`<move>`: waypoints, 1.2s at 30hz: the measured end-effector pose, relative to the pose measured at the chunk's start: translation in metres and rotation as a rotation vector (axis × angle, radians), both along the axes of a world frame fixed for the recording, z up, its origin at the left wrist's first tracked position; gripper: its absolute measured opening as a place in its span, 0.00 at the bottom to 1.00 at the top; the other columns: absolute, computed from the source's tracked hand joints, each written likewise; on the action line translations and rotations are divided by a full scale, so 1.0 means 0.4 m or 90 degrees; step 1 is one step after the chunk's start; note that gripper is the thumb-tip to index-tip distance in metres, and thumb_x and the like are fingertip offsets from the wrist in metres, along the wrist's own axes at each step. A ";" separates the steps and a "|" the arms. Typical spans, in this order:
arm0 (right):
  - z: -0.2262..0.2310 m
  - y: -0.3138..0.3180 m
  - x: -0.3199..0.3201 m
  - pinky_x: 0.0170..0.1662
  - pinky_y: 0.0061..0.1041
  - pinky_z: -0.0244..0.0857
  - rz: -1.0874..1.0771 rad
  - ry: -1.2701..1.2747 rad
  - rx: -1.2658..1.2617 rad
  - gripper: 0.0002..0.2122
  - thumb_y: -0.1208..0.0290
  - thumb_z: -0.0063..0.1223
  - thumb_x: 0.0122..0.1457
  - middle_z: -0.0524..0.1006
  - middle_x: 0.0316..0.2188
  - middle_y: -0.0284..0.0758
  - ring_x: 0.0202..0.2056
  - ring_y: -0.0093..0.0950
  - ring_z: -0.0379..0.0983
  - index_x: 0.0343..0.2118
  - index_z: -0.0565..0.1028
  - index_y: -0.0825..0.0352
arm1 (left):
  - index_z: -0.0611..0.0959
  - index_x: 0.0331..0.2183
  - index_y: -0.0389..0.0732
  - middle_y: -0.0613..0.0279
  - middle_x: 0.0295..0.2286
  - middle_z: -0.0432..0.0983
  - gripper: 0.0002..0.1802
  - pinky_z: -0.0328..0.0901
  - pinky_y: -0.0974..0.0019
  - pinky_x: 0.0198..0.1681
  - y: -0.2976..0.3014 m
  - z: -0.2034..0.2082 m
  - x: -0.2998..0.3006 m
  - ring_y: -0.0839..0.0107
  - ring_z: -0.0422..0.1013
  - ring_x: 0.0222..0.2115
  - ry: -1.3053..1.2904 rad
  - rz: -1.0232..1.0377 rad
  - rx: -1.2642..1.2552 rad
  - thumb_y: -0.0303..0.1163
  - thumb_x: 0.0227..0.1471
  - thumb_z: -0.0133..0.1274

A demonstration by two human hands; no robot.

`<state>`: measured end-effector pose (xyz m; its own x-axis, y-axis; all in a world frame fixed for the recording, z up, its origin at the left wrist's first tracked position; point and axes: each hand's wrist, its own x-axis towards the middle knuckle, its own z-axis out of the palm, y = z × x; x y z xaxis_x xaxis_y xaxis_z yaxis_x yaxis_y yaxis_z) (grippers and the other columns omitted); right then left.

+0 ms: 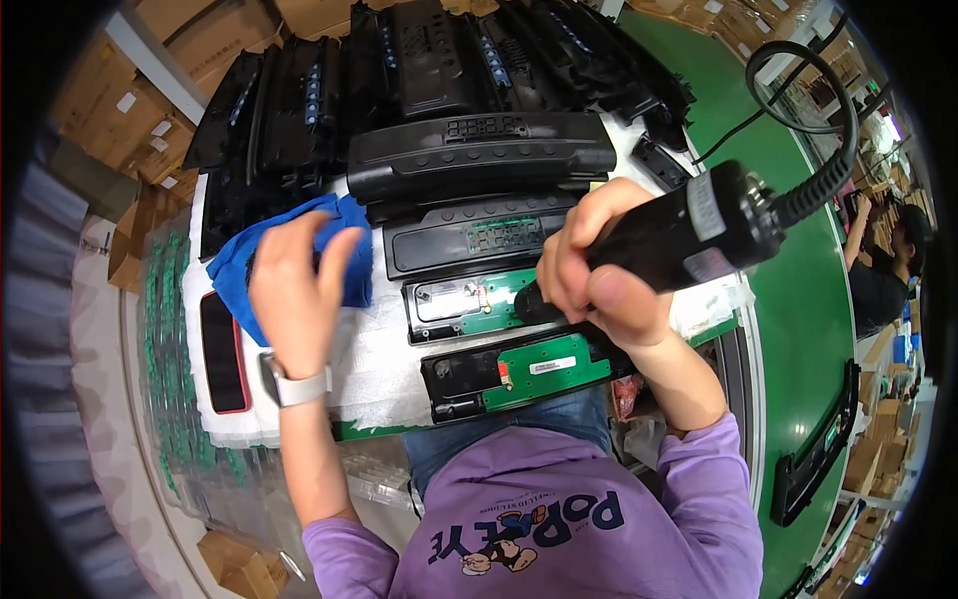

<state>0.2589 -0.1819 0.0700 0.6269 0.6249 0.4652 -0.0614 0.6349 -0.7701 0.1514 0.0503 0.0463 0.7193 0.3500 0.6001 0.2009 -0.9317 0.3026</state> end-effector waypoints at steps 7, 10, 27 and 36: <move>-0.008 0.023 -0.017 0.24 0.14 0.60 -0.015 -0.056 -0.077 0.11 0.83 0.54 0.42 0.69 0.18 0.31 0.20 0.15 0.66 0.30 0.68 0.71 | 0.81 0.30 0.39 0.58 0.27 0.73 0.13 0.65 0.63 0.32 0.135 -0.076 -0.119 0.60 0.69 0.32 0.233 0.211 0.128 0.34 0.39 0.59; -0.002 0.035 -0.033 0.22 0.14 0.59 -0.023 -0.063 -0.114 0.10 0.83 0.54 0.42 0.69 0.17 0.29 0.19 0.14 0.65 0.29 0.68 0.70 | 0.80 0.28 0.39 0.59 0.26 0.72 0.09 0.65 0.63 0.31 0.146 -0.086 -0.114 0.60 0.69 0.31 0.219 0.202 0.105 0.29 0.39 0.58; 0.016 0.046 -0.023 0.24 0.17 0.61 -0.088 -0.452 -0.252 0.10 0.75 0.59 0.38 0.71 0.15 0.28 0.18 0.18 0.67 0.24 0.69 0.66 | 0.76 0.30 0.35 0.69 0.22 0.70 0.07 0.58 0.79 0.23 0.136 -0.118 -0.086 0.83 0.63 0.21 -0.106 -0.057 -0.653 0.30 0.54 0.49; 0.085 0.018 -0.039 0.25 0.16 0.60 0.070 -0.008 -0.016 0.13 0.76 0.57 0.40 0.68 0.20 0.31 0.22 0.18 0.66 0.30 0.68 0.71 | 0.71 0.27 0.34 0.62 0.23 0.66 0.08 0.56 0.77 0.22 -0.013 -0.094 -0.018 0.79 0.58 0.21 -0.166 -0.404 -1.319 0.28 0.55 0.44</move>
<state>0.2432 -0.1747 0.1039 0.5482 0.7006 0.4567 -0.1193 0.6060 -0.7865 0.1442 0.0450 0.0088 0.9554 0.2630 -0.1346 -0.1166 0.7542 0.6463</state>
